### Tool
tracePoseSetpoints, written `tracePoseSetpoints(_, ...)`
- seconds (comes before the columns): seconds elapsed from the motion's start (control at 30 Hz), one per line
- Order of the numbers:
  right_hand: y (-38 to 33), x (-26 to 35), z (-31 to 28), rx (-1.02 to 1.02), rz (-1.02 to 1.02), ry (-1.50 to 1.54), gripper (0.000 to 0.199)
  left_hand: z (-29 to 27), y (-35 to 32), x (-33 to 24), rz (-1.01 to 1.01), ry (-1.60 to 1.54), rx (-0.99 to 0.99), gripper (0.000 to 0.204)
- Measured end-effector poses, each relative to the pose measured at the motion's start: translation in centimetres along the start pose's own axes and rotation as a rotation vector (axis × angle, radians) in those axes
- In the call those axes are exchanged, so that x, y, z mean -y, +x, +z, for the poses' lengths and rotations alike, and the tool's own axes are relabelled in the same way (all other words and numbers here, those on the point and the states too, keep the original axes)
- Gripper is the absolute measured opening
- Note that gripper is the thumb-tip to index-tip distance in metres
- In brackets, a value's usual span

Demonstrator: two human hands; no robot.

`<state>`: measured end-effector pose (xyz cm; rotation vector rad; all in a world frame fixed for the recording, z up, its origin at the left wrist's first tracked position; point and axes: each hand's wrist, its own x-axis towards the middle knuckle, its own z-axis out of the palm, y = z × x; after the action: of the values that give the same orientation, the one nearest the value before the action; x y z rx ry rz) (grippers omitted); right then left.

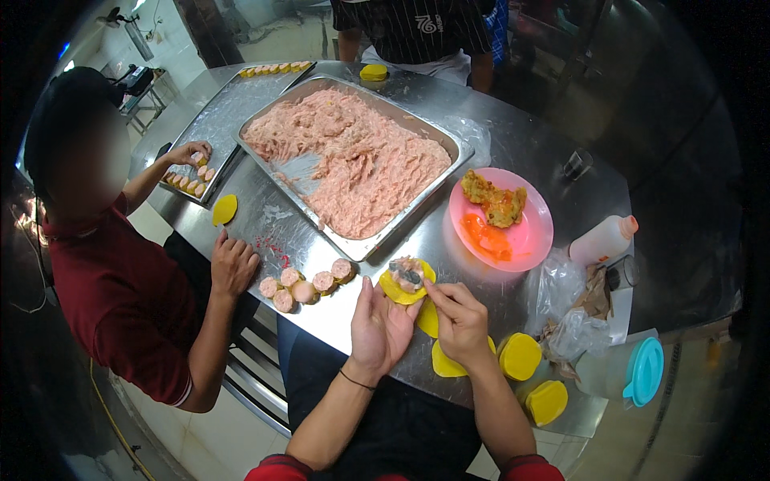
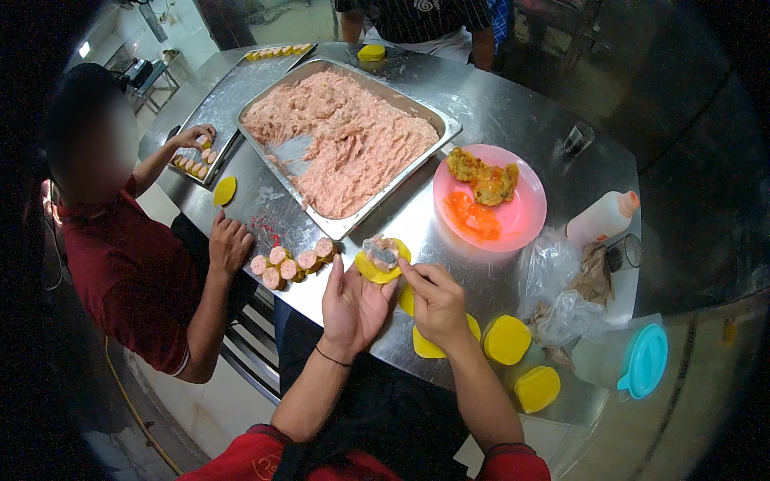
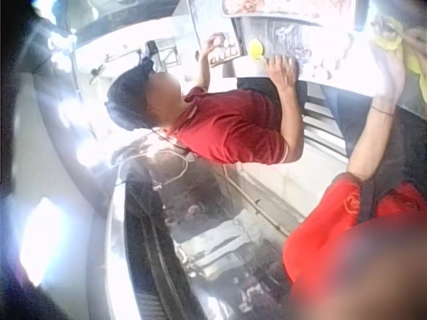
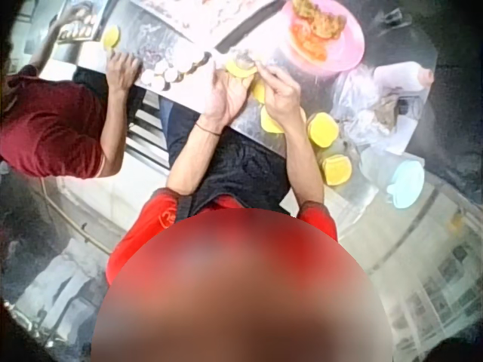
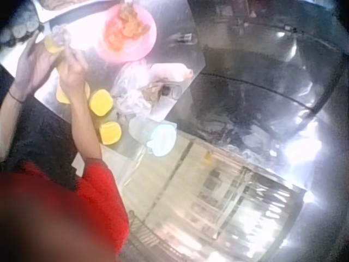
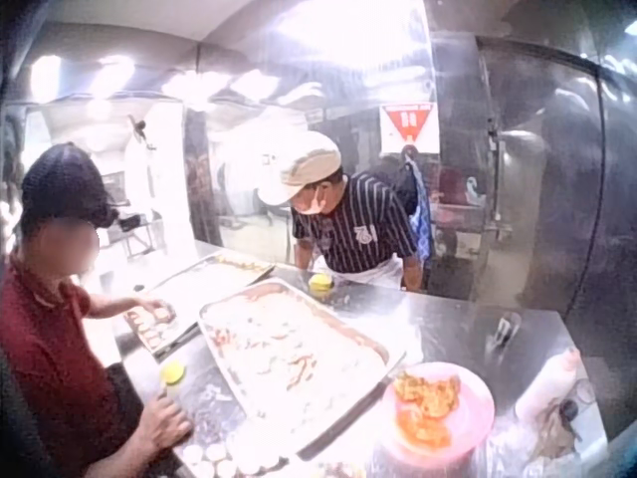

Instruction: The person scoops ground meat from a tray and places it into yellow plastic molds, then presses the molds together to form small round patties. The finished patties are placed on the stainless steel table. The process is repeated continuously.

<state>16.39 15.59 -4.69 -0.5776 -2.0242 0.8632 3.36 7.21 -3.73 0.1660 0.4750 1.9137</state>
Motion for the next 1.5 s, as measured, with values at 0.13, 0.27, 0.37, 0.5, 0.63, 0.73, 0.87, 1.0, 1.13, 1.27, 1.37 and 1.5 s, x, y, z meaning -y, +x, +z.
tracePoseSetpoints(0.13,-0.2,-0.5,-0.1,0.056,-0.070,-0.047,0.042,0.4,-0.2,-0.5,0.046,-0.002,-0.022,0.062)
tracePoseSetpoints(0.27,-0.3,-0.6,0.1,0.134,-0.094,-0.054,0.047,0.1,-0.5,-1.1,0.146,0.105,-0.056,0.056)
tracePoseSetpoints(0.37,-0.4,-0.4,0.0,0.187,-0.097,-0.100,0.047,-0.3,-0.7,-1.2,0.157,0.193,-0.094,0.057)
tracePoseSetpoints(0.5,-0.2,0.3,-1.0,0.129,0.050,0.059,0.035,-1.1,-1.9,-1.8,0.144,0.381,0.024,0.063)
tracePoseSetpoints(0.63,0.2,0.9,-2.0,0.157,0.044,0.258,0.029,-2.6,-2.9,-4.2,0.104,0.644,0.106,0.057)
tracePoseSetpoints(0.73,0.2,1.1,-2.4,0.273,0.031,0.271,0.031,-3.5,-2.3,-5.7,0.059,1.350,0.195,0.047)
tracePoseSetpoints(0.87,-0.3,0.8,-2.3,0.386,0.001,0.133,0.043,-3.6,-1.1,-6.6,-0.111,1.364,0.323,0.038)
tracePoseSetpoints(1.0,-0.5,0.5,-2.0,0.411,-0.015,0.056,0.041,-2.6,-1.0,-6.7,-0.121,1.525,0.306,0.039)
tracePoseSetpoints(1.13,-0.3,0.9,-2.8,0.455,-0.008,-0.031,0.035,-2.4,-1.0,-6.1,-0.080,1.608,0.295,0.036)
tracePoseSetpoints(1.27,0.9,1.9,-5.7,0.431,0.029,-0.072,0.032,-3.1,-1.1,-5.7,-0.059,1.513,0.271,0.031)
tracePoseSetpoints(1.37,2.0,3.0,-7.5,0.255,0.154,0.052,0.030,-3.7,-1.3,-5.5,-0.004,1.466,0.209,0.028)
tracePoseSetpoints(1.5,3.8,4.5,-6.7,0.272,0.236,0.034,0.027,-4.0,-1.3,-5.3,0.010,1.458,0.159,0.028)
